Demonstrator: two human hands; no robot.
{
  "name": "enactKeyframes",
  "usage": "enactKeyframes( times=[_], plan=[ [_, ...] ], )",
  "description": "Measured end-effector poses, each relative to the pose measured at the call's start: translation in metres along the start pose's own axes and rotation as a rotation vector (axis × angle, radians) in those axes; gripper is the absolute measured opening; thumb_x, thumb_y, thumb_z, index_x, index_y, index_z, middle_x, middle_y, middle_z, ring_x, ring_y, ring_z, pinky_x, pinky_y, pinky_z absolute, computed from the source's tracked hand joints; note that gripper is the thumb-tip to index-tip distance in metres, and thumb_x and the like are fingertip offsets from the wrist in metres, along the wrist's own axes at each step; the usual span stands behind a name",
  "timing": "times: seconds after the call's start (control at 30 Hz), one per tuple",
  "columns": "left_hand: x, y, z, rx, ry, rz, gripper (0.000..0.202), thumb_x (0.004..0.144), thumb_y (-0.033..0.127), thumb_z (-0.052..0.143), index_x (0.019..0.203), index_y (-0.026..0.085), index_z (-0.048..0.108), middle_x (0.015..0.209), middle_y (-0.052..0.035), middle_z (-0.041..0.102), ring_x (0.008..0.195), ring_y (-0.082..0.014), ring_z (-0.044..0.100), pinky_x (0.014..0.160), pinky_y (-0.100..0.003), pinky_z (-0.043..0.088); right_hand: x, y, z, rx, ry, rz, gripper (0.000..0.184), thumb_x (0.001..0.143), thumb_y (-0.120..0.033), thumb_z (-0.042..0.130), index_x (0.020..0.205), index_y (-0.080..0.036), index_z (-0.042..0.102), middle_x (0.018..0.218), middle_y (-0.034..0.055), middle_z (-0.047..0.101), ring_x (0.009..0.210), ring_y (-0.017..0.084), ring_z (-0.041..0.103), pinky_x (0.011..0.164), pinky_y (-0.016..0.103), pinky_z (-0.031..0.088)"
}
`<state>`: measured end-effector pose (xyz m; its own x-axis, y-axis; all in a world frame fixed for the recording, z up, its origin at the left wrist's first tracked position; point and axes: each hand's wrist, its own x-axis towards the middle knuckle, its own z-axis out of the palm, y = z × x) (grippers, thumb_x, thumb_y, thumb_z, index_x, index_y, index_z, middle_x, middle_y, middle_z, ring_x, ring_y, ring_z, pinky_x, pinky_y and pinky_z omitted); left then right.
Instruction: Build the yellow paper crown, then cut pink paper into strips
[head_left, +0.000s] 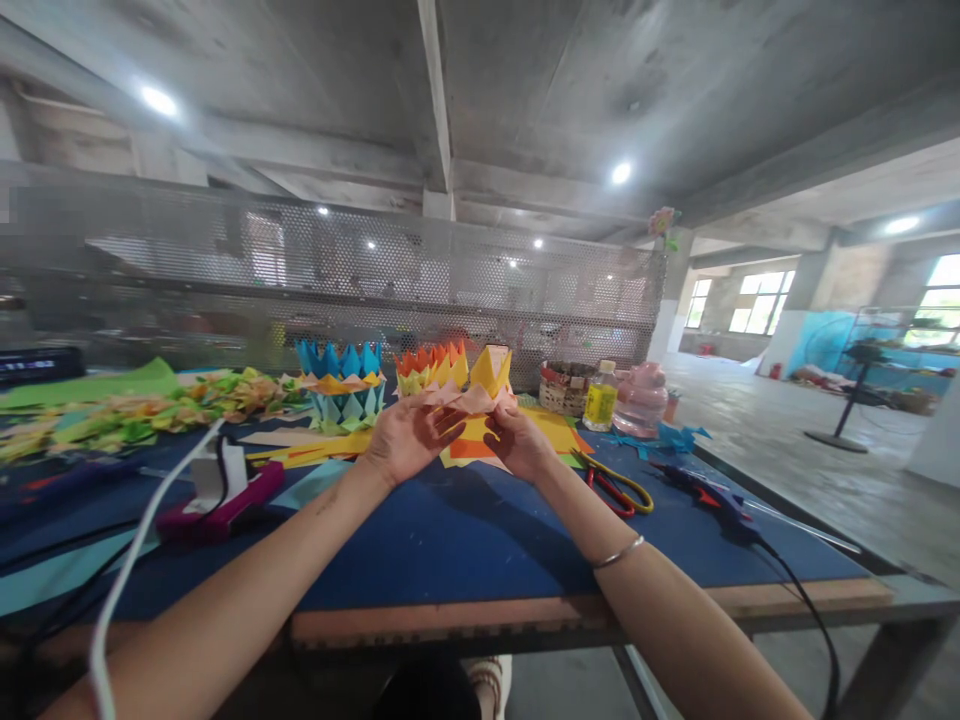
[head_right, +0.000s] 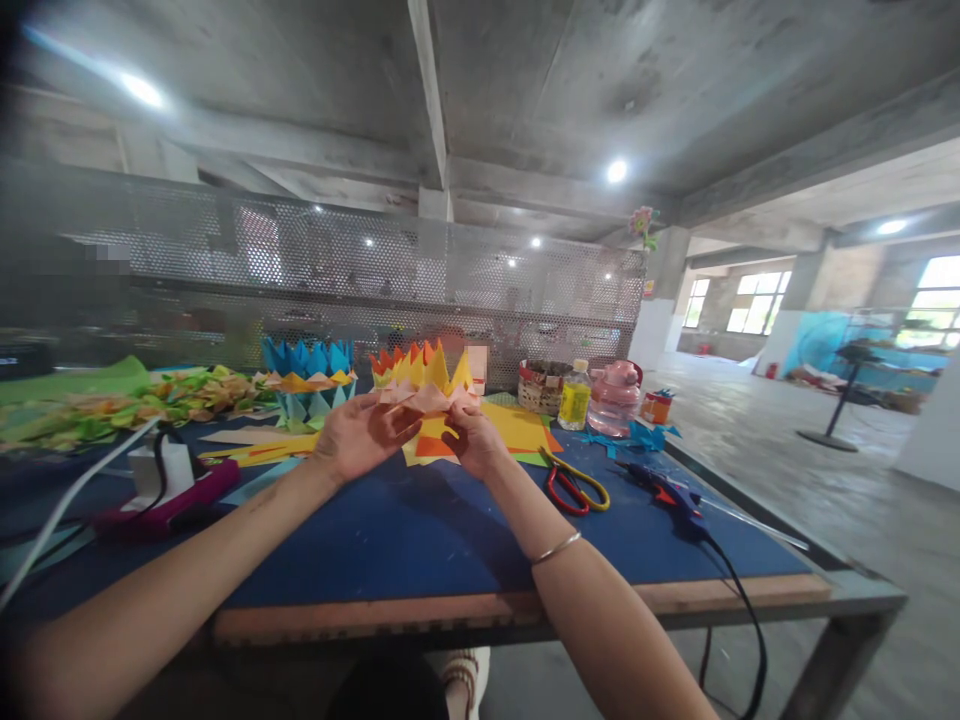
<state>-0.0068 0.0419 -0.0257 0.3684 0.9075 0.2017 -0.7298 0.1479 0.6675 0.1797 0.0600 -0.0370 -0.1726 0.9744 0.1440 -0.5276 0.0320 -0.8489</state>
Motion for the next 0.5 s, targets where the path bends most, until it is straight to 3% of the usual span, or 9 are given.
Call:
enactKeyframes(
  times=[0.17,0.37,0.5],
  plan=[
    [-0.0002,0.0027,0.0014,-0.068,0.075,0.058,0.032,0.095,0.044,0.053,0.097,0.014,0.063,0.092,-0.0046,0.067,0.082,-0.0163,0.066,0.076,-0.036,0.054,0.0013,0.001,-0.0034,-0.021,0.044,-0.018,0.015,0.093,-0.025,0.06,0.102,-0.014,0.061,0.094,0.002,0.063,0.071,0.011,0.061,0.061,0.025,0.053],
    [-0.0038,0.0032,0.0037,-0.088,0.105,0.053,0.04,0.094,0.052,0.05,0.094,0.014,0.063,0.091,-0.0052,0.067,0.085,-0.0183,0.066,0.077,-0.039,0.054,0.0056,0.0009,-0.0067,-0.037,0.069,-0.018,0.016,0.093,-0.025,0.06,0.103,-0.014,0.061,0.095,0.0024,0.064,0.073,0.011,0.061,0.062,0.026,0.054],
    [-0.0017,0.0027,0.0029,-0.056,0.136,0.074,0.026,0.094,0.036,0.056,0.106,0.014,0.061,0.1,-0.0054,0.065,0.085,-0.017,0.065,0.074,-0.035,0.055,0.0069,0.001,-0.0083,-0.035,0.083,-0.013,0.017,0.093,-0.026,0.059,0.105,-0.014,0.061,0.097,0.0029,0.063,0.074,0.012,0.062,0.063,0.026,0.054]
  ],
)
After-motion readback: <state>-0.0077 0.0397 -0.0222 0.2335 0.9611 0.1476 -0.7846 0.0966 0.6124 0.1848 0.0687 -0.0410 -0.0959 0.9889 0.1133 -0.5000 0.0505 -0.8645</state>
